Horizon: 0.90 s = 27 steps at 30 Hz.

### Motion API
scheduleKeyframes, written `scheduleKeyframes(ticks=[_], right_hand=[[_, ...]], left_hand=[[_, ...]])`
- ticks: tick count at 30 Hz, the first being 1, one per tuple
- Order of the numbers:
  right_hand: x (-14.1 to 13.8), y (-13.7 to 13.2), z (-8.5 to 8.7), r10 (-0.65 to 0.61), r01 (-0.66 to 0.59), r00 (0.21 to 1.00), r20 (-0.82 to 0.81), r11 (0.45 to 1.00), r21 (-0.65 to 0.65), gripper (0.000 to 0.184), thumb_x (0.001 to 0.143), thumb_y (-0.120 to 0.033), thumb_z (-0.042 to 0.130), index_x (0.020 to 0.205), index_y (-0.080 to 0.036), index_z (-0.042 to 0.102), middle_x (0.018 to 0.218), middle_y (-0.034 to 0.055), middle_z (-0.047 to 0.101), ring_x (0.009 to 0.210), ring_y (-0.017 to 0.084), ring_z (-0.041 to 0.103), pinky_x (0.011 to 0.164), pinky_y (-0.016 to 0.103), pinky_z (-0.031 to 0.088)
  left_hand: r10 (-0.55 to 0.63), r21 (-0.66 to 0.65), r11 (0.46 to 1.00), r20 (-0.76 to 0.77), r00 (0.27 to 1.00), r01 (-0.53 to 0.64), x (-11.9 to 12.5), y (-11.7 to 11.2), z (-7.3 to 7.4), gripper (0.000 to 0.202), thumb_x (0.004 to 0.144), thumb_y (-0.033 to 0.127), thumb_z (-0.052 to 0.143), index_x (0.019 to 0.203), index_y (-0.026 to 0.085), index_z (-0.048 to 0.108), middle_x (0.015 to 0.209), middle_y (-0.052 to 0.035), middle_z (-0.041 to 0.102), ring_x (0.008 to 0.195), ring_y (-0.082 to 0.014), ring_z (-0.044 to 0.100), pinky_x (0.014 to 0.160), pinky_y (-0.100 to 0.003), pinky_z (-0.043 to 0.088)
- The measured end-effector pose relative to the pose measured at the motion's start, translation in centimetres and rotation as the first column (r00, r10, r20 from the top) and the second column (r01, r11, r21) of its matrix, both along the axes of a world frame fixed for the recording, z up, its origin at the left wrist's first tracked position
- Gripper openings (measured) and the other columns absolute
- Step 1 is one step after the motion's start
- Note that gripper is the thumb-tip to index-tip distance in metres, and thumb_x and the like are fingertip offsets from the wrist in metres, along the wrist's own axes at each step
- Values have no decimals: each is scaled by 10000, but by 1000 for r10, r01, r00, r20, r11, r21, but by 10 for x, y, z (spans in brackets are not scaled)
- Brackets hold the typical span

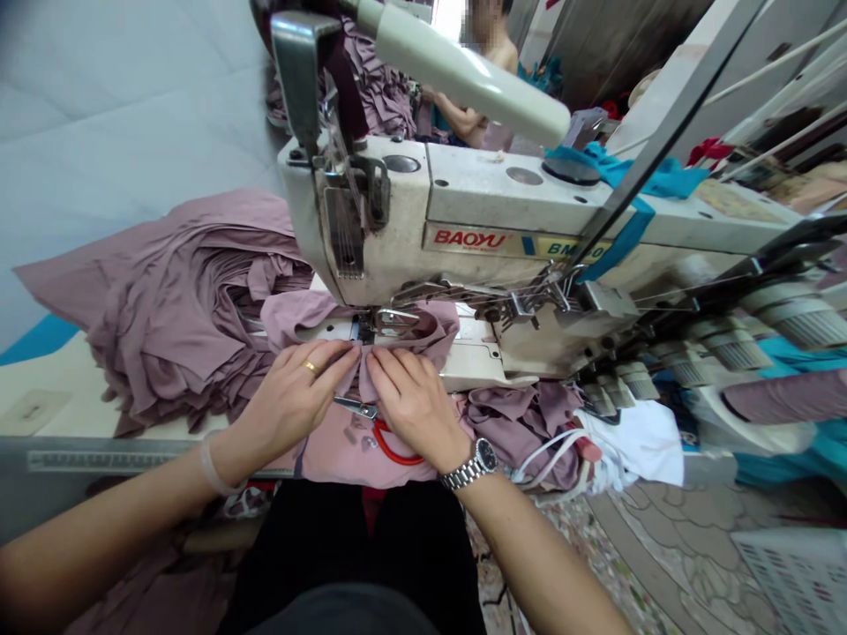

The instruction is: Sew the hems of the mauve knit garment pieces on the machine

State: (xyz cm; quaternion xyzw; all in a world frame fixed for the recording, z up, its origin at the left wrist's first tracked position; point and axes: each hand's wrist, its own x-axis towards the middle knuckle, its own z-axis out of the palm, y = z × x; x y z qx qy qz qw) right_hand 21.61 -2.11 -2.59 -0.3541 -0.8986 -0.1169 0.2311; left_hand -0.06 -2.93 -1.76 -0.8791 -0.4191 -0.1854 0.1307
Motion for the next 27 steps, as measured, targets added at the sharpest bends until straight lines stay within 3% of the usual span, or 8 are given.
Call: scheduleKeyframes(ticks=[7,16,27], right_hand=[[-10,0,2,-87,75,981,-174,994,-74,363,940,-198,492,1271,-69,569,1286,126,612,1153,281,497,960,451,455],[-16,-3,10,-103,101,994,-22,994,-52,377,941,-218,480,1272,-66,578,1326,125,587,1150,300,482,924,463,447],[-15,0,12,-81,79,996,-23,994,-81,376,956,-232,461,1261,-49,584,1318,135,589,1164,292,486,956,453,448]], left_hand=[[35,17,999,-30,999,-35,6,-1,6,388,931,112,458,1304,90,561,1309,-133,579,1157,-258,528,897,-390,439],[-3,14,1000,16,1000,3,6,4,4,376,933,114,436,1284,69,565,1286,-136,590,1143,-255,532,919,-379,425],[-42,-8,999,36,998,42,3,6,7,380,931,110,443,1288,80,570,1284,-121,593,1142,-252,534,914,-382,426]])
